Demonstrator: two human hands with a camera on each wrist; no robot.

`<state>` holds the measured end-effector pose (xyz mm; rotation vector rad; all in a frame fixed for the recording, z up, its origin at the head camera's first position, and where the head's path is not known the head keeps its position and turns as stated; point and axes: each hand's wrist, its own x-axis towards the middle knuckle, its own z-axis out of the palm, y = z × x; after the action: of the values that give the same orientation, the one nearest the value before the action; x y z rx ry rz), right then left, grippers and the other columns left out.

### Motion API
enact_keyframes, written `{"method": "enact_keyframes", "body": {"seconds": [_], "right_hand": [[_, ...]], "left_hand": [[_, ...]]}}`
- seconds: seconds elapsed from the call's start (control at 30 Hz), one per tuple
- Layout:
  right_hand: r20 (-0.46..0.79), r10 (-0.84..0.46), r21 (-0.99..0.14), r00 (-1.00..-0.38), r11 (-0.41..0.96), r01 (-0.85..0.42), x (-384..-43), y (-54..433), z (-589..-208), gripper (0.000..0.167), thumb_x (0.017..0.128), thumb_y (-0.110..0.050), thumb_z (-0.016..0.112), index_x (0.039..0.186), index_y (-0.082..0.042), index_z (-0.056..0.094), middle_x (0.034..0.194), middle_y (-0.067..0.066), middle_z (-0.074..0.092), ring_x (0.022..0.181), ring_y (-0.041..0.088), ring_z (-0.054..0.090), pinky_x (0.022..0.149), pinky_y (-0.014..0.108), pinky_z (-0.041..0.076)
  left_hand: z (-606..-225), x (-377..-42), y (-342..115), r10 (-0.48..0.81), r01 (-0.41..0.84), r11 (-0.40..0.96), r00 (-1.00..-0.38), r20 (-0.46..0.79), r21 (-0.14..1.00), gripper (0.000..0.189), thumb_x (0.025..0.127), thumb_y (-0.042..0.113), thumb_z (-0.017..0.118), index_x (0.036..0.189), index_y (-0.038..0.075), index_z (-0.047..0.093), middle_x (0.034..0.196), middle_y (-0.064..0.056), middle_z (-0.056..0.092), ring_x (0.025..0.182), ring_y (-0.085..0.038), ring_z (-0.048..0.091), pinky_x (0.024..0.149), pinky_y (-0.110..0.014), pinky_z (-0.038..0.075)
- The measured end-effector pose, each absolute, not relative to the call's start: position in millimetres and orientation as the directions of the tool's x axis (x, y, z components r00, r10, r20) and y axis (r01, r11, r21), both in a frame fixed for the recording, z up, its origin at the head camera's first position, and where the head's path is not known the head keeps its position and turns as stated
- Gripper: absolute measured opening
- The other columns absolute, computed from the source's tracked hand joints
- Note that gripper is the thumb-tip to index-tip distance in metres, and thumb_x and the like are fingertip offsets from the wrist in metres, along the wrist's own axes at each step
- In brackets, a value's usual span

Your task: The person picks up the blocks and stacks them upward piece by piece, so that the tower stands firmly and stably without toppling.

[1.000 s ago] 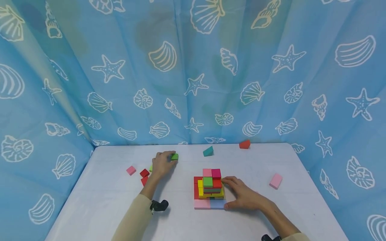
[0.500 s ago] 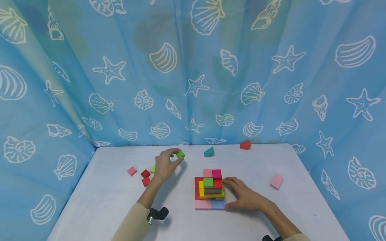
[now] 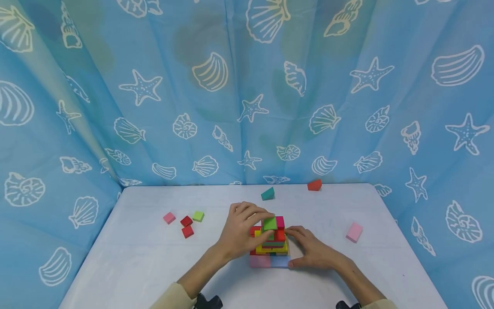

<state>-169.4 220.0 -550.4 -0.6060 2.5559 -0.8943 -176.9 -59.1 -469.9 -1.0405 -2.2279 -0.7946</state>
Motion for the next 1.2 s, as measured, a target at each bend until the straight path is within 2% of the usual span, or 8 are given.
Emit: {"method": "enact_keyframes", "body": {"seconds": [0.23,0.57,0.83,1.2], "right_hand": [[-0.153,-0.529,-0.661,-0.834,0.682,-0.311,-168.9,222.0,-551.0,0.092,0.077,-0.053,0.082,0.153,-0.021,0.04,0.155,0.009,0.035,0.145,0.039,0.03,0.109,0.068,0.032],[-0.141,-0.54,-0.67,-0.83,0.669,-0.321,-170.9,224.1,-554.4,0.094,0.077,-0.055,0.081,0.15,-0.012,0.041,0.153,0.007,0.037,0.145,0.037,0.032,0.11,0.066,0.032],[-0.127,-0.553,-0.673,-0.823,0.658,-0.338,-170.5,224.6,-553.1,0.092,0.078,-0.054,0.081,0.151,-0.014,0.041,0.152,0.007,0.037,0.144,0.036,0.032,0.111,0.065,0.032],[-0.109,-0.564,-0.67,-0.819,0.65,-0.359,-170.5,223.6,-553.0,0.095,0.078,-0.054,0.081,0.152,-0.011,0.04,0.151,0.01,0.038,0.143,0.04,0.033,0.11,0.067,0.031]], "left_hand": [[-481.1,-164.0,-44.7,0.554,0.8,0.572,-0.539,0.635,0.179,0.037,0.085,0.047,0.078,0.117,0.029,0.073,0.11,0.011,0.063,0.108,-0.009,0.054,0.094,-0.038,0.04],[-482.5,-163.3,-36.3,0.591,0.812,0.569,-0.515,0.621,0.131,0.039,0.084,0.047,0.078,0.119,0.029,0.074,0.111,0.011,0.061,0.109,-0.008,0.051,0.094,-0.039,0.038],[-486.4,-162.2,-35.7,0.606,0.776,0.615,-0.576,0.548,0.136,0.038,0.088,0.05,0.073,0.122,0.032,0.074,0.113,0.011,0.062,0.11,-0.009,0.05,0.096,-0.039,0.038],[-490.0,-162.2,-36.9,0.581,0.794,0.597,-0.527,0.62,0.115,0.037,0.084,0.049,0.079,0.117,0.032,0.077,0.108,0.01,0.063,0.107,-0.011,0.051,0.093,-0.042,0.039]]}}
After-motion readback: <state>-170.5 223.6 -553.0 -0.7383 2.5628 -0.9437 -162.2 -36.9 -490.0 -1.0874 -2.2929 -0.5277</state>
